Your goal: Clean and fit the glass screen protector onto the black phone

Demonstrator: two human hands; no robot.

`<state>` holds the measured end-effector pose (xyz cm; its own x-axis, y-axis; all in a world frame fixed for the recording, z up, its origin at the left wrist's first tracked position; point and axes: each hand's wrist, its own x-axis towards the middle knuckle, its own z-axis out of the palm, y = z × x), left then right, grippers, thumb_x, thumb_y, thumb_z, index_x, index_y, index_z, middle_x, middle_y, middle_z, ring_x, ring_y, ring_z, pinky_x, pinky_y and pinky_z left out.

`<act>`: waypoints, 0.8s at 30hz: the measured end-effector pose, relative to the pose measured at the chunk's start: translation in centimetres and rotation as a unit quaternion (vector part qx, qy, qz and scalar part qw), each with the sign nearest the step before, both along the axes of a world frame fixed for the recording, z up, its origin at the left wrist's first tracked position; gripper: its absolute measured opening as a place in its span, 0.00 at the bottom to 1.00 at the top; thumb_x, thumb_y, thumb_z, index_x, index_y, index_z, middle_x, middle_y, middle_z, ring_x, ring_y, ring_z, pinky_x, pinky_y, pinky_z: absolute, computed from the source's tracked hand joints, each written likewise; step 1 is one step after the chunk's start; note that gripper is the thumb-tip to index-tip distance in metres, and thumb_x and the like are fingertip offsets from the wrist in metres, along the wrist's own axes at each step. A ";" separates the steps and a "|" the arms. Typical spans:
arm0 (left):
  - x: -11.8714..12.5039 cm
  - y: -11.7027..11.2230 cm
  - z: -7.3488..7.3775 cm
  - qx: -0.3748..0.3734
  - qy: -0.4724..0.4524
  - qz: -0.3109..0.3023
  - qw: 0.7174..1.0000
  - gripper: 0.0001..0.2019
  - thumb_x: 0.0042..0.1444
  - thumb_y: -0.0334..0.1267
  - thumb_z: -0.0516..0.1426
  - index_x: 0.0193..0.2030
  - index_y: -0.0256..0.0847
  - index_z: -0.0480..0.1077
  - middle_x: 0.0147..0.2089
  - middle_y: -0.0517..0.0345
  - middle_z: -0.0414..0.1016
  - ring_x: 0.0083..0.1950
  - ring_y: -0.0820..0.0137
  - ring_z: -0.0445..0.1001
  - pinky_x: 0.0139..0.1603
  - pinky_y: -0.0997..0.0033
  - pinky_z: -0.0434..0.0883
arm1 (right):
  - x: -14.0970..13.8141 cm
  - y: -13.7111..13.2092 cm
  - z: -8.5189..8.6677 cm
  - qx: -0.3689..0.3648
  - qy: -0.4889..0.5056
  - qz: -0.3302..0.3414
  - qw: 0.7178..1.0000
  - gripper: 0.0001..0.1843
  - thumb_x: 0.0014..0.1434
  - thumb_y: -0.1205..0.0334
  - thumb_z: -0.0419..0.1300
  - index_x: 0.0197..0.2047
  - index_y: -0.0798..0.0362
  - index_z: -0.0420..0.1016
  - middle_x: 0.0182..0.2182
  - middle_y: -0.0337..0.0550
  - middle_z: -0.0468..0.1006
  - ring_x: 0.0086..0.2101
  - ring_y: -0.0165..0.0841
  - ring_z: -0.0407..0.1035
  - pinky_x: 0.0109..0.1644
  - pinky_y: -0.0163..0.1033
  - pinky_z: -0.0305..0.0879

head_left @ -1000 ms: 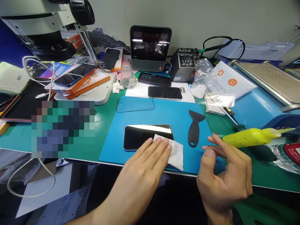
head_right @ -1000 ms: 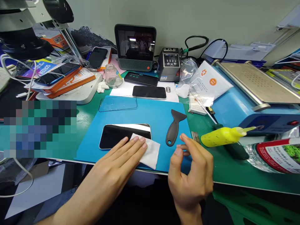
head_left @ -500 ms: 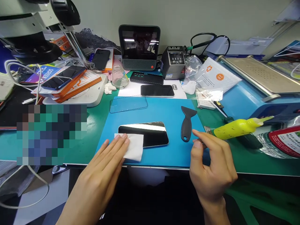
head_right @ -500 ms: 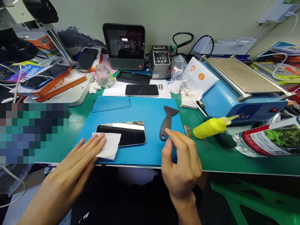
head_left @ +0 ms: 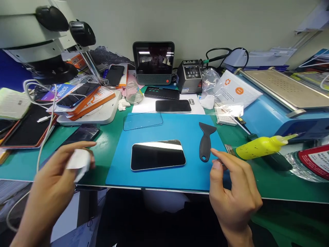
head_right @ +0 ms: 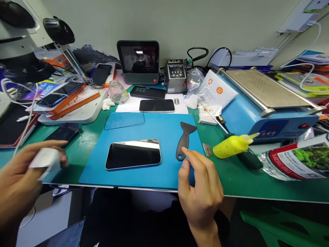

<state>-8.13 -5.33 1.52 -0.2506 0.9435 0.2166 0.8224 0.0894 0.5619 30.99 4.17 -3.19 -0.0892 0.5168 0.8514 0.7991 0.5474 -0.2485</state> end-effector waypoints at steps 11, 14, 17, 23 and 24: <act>3.9 4.9 0.3 0.003 0.011 -0.050 0.999 0.16 0.75 0.45 0.50 0.43 0.48 0.78 0.49 0.56 0.84 0.53 0.60 0.81 0.58 0.57 0.76 | 0.0 0.2 0.4 0.013 -0.008 0.003 1.000 0.14 0.68 0.76 0.67 0.55 0.58 0.84 0.44 0.50 0.89 0.43 0.39 0.84 0.53 0.42 0.78; 4.4 5.1 0.4 0.012 0.015 -0.065 0.998 0.14 0.76 0.48 0.52 0.49 0.51 0.80 0.58 0.58 0.85 0.64 0.57 0.80 0.71 0.51 0.70 | 0.0 0.3 0.3 0.015 -0.011 0.002 1.000 0.13 0.69 0.76 0.66 0.55 0.59 0.84 0.44 0.50 0.89 0.43 0.39 0.84 0.52 0.42 0.78; 4.8 5.1 0.6 0.025 0.006 -0.080 0.996 0.15 0.78 0.50 0.53 0.60 0.54 0.78 0.64 0.60 0.84 0.68 0.59 0.80 0.72 0.55 0.71 | -0.1 0.4 0.2 0.016 -0.010 0.002 1.000 0.13 0.69 0.76 0.67 0.55 0.59 0.84 0.45 0.51 0.89 0.43 0.40 0.84 0.52 0.43 0.78; 4.1 6.7 1.6 0.064 0.047 -0.078 0.994 0.16 0.78 0.51 0.55 0.64 0.52 0.76 0.64 0.57 0.83 0.66 0.58 0.81 0.69 0.58 0.75 | -0.1 0.3 0.3 0.021 -0.006 0.003 1.000 0.14 0.69 0.76 0.67 0.55 0.57 0.84 0.45 0.49 0.89 0.43 0.40 0.85 0.50 0.43 0.79; 3.9 7.3 1.8 0.063 0.064 -0.080 0.993 0.17 0.77 0.51 0.56 0.65 0.51 0.76 0.64 0.56 0.83 0.65 0.57 0.81 0.68 0.56 0.75 | -0.1 0.3 0.4 0.022 -0.006 0.003 1.000 0.13 0.69 0.76 0.67 0.55 0.58 0.84 0.45 0.49 0.89 0.43 0.40 0.85 0.50 0.43 0.79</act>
<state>-4.19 1.99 3.35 -0.0616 0.9327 0.3554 0.8860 -0.1128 0.4497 30.89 4.51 -2.84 -0.1034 0.4791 0.8717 0.7985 0.5625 -0.2144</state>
